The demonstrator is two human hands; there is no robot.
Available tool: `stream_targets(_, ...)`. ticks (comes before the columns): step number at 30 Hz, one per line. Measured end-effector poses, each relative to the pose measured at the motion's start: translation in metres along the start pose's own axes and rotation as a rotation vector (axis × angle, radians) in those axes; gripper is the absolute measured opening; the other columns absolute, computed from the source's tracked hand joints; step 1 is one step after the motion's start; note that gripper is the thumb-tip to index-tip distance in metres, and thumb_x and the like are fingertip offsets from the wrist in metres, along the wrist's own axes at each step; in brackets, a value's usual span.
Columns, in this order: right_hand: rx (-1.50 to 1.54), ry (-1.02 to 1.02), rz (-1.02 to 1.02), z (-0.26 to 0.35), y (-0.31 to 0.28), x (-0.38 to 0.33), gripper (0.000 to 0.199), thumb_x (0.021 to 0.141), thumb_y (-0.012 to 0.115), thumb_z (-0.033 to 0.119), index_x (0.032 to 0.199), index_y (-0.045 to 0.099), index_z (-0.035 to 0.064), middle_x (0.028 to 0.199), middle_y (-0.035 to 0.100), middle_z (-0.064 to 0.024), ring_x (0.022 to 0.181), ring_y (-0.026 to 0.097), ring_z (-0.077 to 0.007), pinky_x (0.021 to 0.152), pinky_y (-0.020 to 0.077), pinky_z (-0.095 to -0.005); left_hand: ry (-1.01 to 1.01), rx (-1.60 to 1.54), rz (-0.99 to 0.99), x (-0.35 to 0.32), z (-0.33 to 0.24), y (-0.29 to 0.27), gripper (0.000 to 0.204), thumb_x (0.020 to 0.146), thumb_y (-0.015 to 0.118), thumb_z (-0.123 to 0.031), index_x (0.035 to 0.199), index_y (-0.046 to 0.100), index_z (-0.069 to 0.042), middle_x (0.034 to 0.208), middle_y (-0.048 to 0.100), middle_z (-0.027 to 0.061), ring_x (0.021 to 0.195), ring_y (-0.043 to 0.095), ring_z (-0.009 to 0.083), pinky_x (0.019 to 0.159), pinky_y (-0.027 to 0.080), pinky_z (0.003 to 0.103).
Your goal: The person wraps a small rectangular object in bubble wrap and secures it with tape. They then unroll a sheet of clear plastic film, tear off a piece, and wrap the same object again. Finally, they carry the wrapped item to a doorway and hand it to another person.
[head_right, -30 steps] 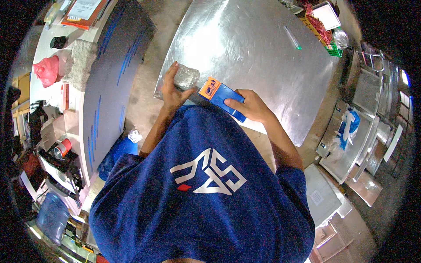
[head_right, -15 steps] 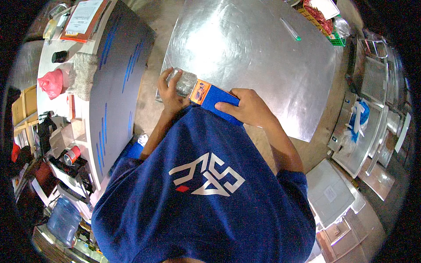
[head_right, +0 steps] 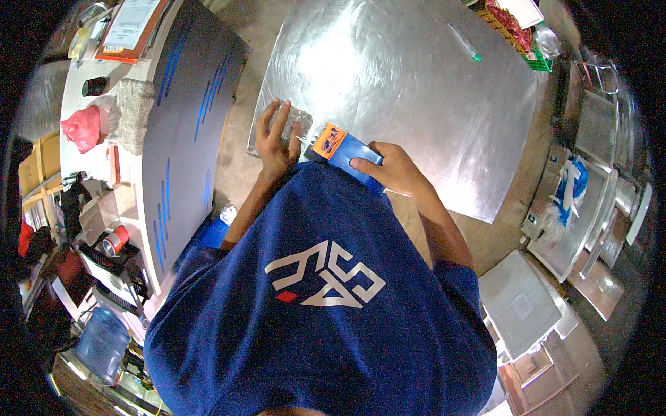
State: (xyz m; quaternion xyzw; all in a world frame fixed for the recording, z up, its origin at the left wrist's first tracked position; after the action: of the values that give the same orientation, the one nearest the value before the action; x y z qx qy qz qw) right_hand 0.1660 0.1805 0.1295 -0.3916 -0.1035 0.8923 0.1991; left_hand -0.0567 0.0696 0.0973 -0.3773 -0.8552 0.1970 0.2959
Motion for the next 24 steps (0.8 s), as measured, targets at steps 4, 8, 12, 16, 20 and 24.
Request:
stream_targets(4, 0.149, -0.064, 0.008, -0.033, 0.02, 0.016, 0.055, 0.092, 0.071, 0.047, 0.108, 0.069, -0.0052, 0.087, 0.071, -0.0134, 0.079, 0.067, -0.0189, 0.072, 0.0537, -0.0342, 0.001, 0.111, 0.084, 0.0, -0.004, 0.001, 0.056, 0.083, 0.076, -0.01, 0.135, 0.059, -0.002, 0.139, 0.051, 0.0244, 0.127, 0.051, 0.0394, 0.105, 0.044, 0.048)
stream_targets(8, 0.24, -0.095, 0.039, -0.064, 0.038, 0.031, 0.056, 0.093, 0.071, 0.047, 0.111, 0.069, -0.0059, 0.088, 0.071, -0.0124, 0.08, 0.067, -0.0191, 0.073, 0.0539, -0.0345, 0.024, 0.098, 0.21, 0.001, -0.012, 0.0, 0.063, 0.083, 0.078, -0.017, 0.139, 0.054, -0.004, 0.143, 0.046, 0.0249, 0.13, 0.048, 0.0416, 0.105, 0.045, 0.05)
stream_targets(12, 0.263, -0.095, 0.086, -0.071, 0.049, 0.042, 0.057, 0.093, 0.07, 0.047, 0.114, 0.068, -0.0069, 0.09, 0.071, -0.0141, 0.081, 0.067, -0.0199, 0.075, 0.0545, -0.0349, 0.035, 0.104, 0.295, 0.0, -0.005, 0.0, 0.073, 0.081, 0.081, -0.028, 0.143, 0.05, -0.007, 0.146, 0.042, 0.0256, 0.133, 0.045, 0.0446, 0.107, 0.045, 0.051)
stream_targets(16, 0.285, -0.09, 0.111, -0.063, 0.053, 0.041, 0.06, 0.093, 0.07, 0.047, 0.116, 0.068, -0.0081, 0.092, 0.072, -0.0158, 0.083, 0.068, -0.0211, 0.077, 0.0548, -0.0354, 0.13, 0.13, 0.432, 0.008, -0.009, -0.008, 0.086, 0.072, 0.085, -0.032, 0.144, 0.046, -0.005, 0.147, 0.04, 0.0279, 0.132, 0.045, 0.0463, 0.109, 0.042, 0.052)
stream_targets(20, 0.297, -0.072, 0.132, -0.073, 0.065, 0.059, 0.066, 0.092, 0.069, 0.051, 0.121, 0.066, -0.0083, 0.098, 0.072, -0.0176, 0.088, 0.068, -0.0224, 0.08, 0.0545, -0.0373, 0.116, 0.093, 0.517, 0.012, -0.005, -0.01, 0.092, 0.07, 0.083, -0.039, 0.146, 0.043, -0.008, 0.148, 0.038, 0.0289, 0.132, 0.044, 0.0486, 0.11, 0.041, 0.053)
stream_targets(24, 0.305, -0.102, 0.156, -0.065, 0.079, 0.08, 0.072, 0.093, 0.065, 0.057, 0.129, 0.063, -0.0051, 0.106, 0.071, -0.0168, 0.097, 0.066, -0.0234, 0.088, 0.0521, -0.0375, 0.057, 0.238, 0.507, 0.024, -0.01, -0.012, 0.087, 0.072, 0.079, -0.05, 0.141, 0.05, -0.006, 0.142, 0.046, 0.0289, 0.134, 0.043, 0.0506, 0.111, 0.038, 0.057)
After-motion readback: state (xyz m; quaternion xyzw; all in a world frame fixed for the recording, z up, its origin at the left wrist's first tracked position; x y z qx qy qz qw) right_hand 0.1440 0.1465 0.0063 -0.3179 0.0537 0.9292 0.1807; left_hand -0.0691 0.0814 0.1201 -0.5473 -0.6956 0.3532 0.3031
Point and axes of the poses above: each hand's wrist, its own x-axis towards the middle knuckle, its own y-axis out of the palm, z = x × y, the point moved 7 cm from there along x, towards the middle knuckle
